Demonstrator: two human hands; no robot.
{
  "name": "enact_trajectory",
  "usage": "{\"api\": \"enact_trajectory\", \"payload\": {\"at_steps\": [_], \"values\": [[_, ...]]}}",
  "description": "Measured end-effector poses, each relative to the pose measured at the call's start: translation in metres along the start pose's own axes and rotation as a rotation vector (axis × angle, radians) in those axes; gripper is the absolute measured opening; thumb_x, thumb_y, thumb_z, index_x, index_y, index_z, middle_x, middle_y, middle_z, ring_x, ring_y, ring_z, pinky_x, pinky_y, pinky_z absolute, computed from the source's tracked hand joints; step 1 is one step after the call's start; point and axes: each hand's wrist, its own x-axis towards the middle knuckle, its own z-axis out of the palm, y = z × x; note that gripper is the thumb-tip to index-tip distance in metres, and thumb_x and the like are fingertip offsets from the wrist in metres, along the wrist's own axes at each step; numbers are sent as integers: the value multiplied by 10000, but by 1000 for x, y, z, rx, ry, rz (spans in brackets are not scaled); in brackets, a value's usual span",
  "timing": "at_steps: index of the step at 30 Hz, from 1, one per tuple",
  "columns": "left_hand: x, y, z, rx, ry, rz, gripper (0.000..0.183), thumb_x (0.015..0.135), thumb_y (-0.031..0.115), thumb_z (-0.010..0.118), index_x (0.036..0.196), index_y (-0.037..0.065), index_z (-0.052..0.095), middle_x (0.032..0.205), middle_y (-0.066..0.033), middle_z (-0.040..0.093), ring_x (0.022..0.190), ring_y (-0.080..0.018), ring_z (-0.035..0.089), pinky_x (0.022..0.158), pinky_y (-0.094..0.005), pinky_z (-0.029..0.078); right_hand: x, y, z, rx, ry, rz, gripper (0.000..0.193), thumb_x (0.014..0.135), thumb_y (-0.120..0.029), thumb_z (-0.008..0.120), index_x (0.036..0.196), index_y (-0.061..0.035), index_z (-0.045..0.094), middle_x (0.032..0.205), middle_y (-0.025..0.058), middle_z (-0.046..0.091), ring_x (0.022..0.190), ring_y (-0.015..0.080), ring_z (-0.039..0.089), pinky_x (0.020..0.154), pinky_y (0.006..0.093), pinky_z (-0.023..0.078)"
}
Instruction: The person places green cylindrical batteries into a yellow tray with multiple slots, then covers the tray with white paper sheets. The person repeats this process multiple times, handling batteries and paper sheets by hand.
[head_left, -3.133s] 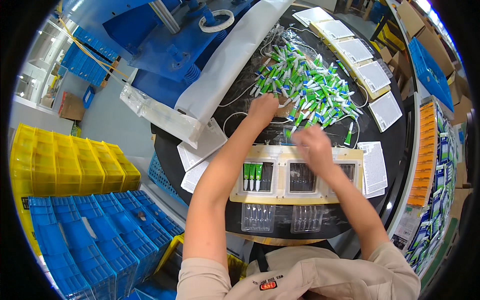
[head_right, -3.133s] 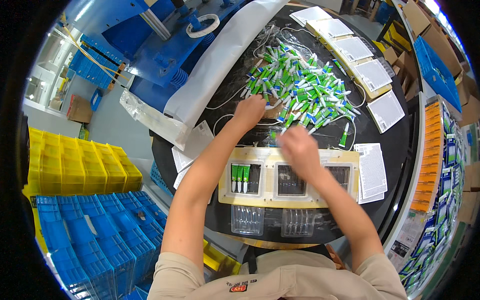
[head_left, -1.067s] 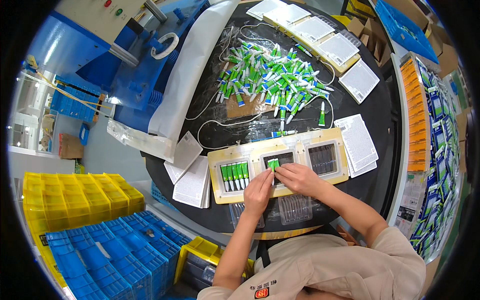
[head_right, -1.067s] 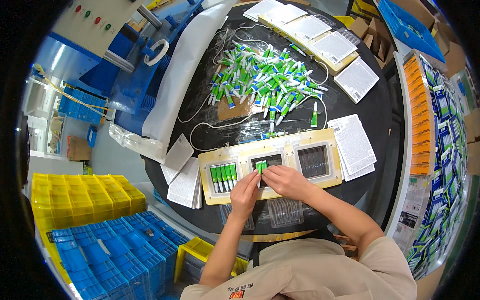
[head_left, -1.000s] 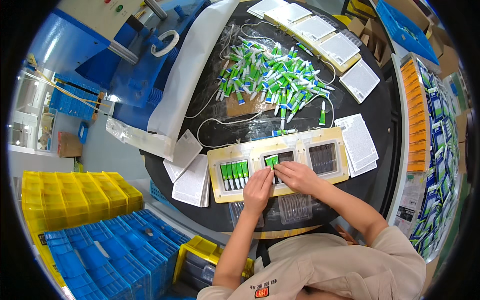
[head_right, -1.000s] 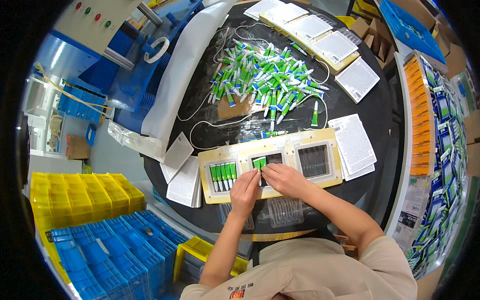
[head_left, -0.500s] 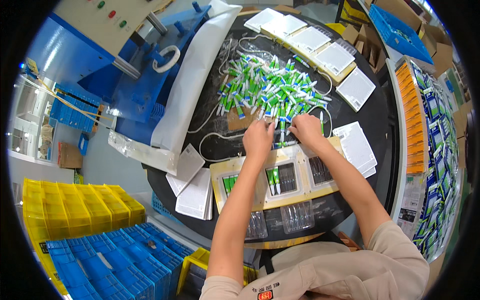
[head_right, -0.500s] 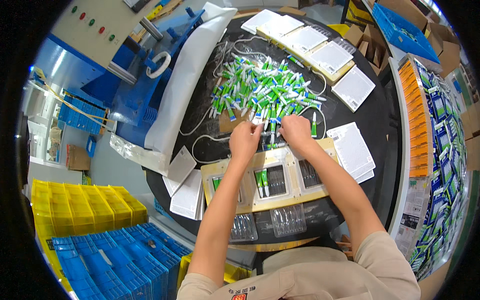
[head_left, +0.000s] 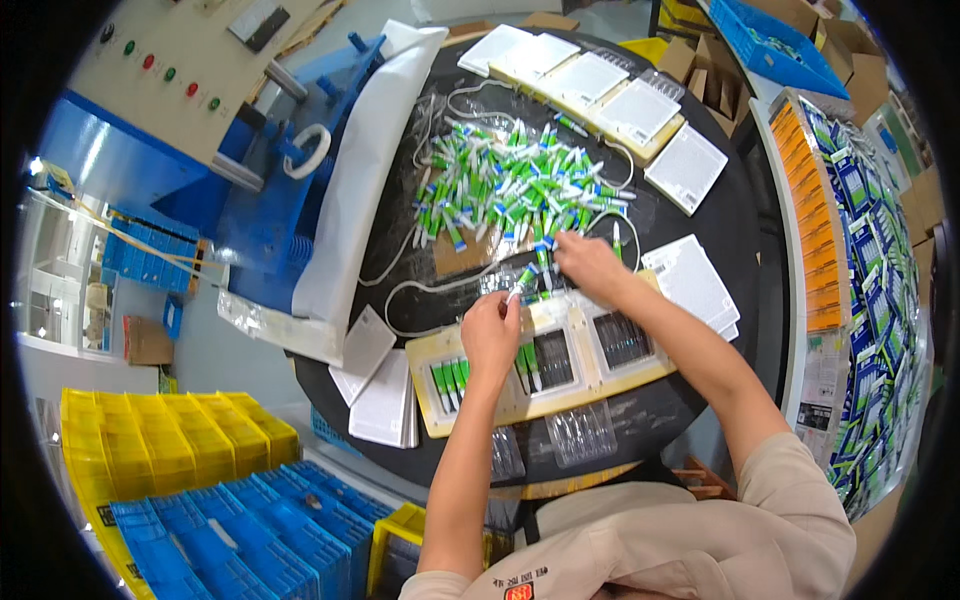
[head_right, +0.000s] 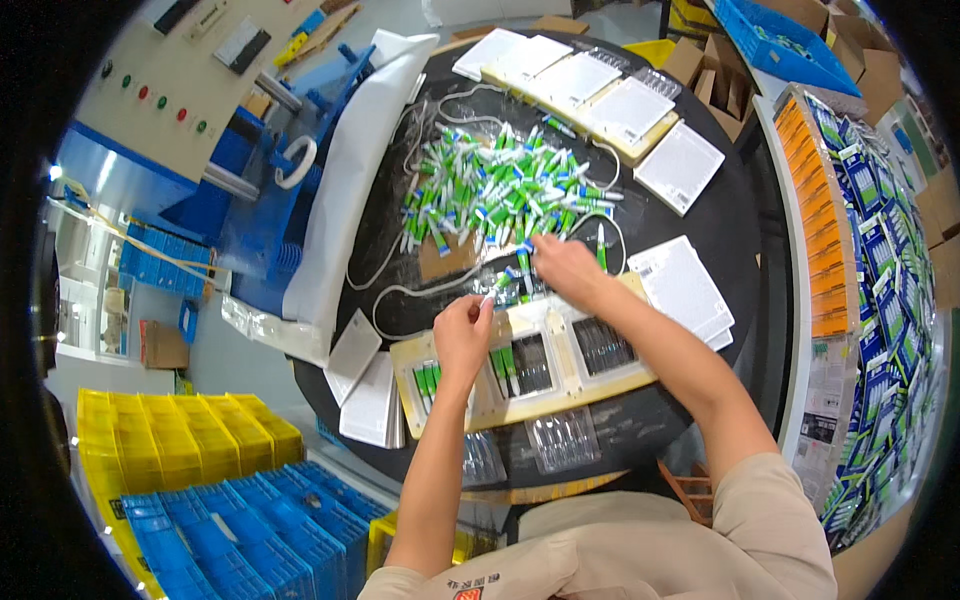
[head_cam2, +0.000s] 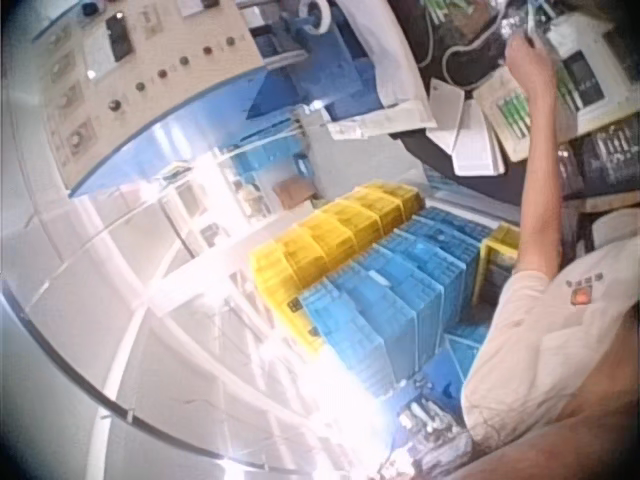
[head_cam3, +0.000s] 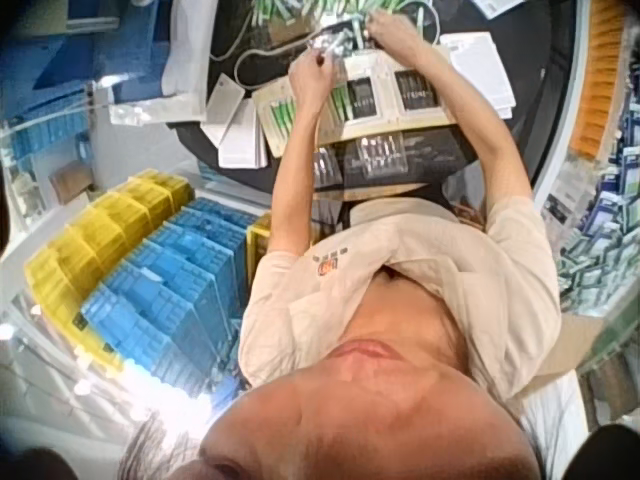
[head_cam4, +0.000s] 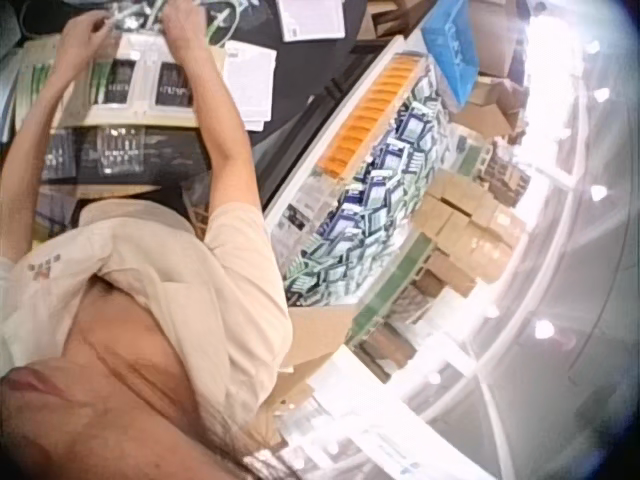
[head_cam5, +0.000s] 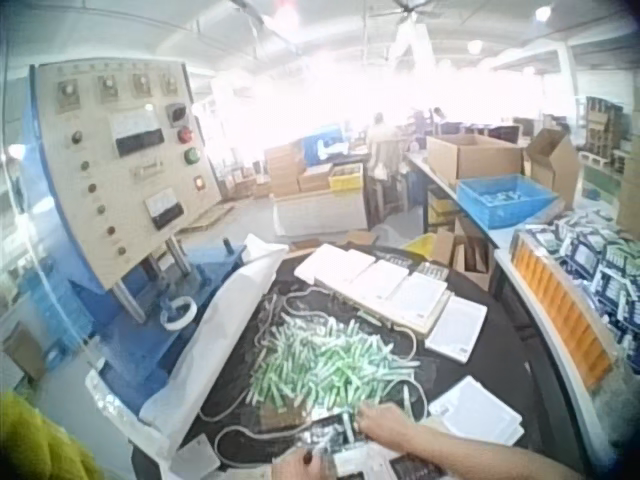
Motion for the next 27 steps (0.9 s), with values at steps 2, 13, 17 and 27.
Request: {"api": "enact_trajectory", "payload": {"at_steps": [2,13,17,27], "values": [[-43,7,-16,-175,25,-93,209,951,190,704,898,-12,699,642,-115,634,567,-157,574,563,-321,444,-13,-3,-20,175,141,2,120,802,-62,667,916,-23,672,994,124,620,887,280,675,689,352,598],[-143,19,13,163,216,236,110,903,102,739,912,39,648,749,-62,598,683,-261,598,607,-381,449,-103,-88,-37,222,249,-439,230,786,-99,654,980,21,689,1017,87,656,945,197,674,791,299,562],[-141,11,15,207,222,385,152,841,44,771,961,39,677,838,-88,647,725,-257,627,615,-380,473,-99,-90,-29,175,184,-444,195,798,-113,654,949,3,695,1046,85,655,1006,203,650,817,312,541],[-139,2,14,110,211,423,231,807,19,793,1023,16,711,897,-104,680,760,-264,656,650,-372,515,-92,-92,-25,226,155,-409,201,784,-118,659,943,1,692,1054,96,650,986,216,647,816,316,546]]}}
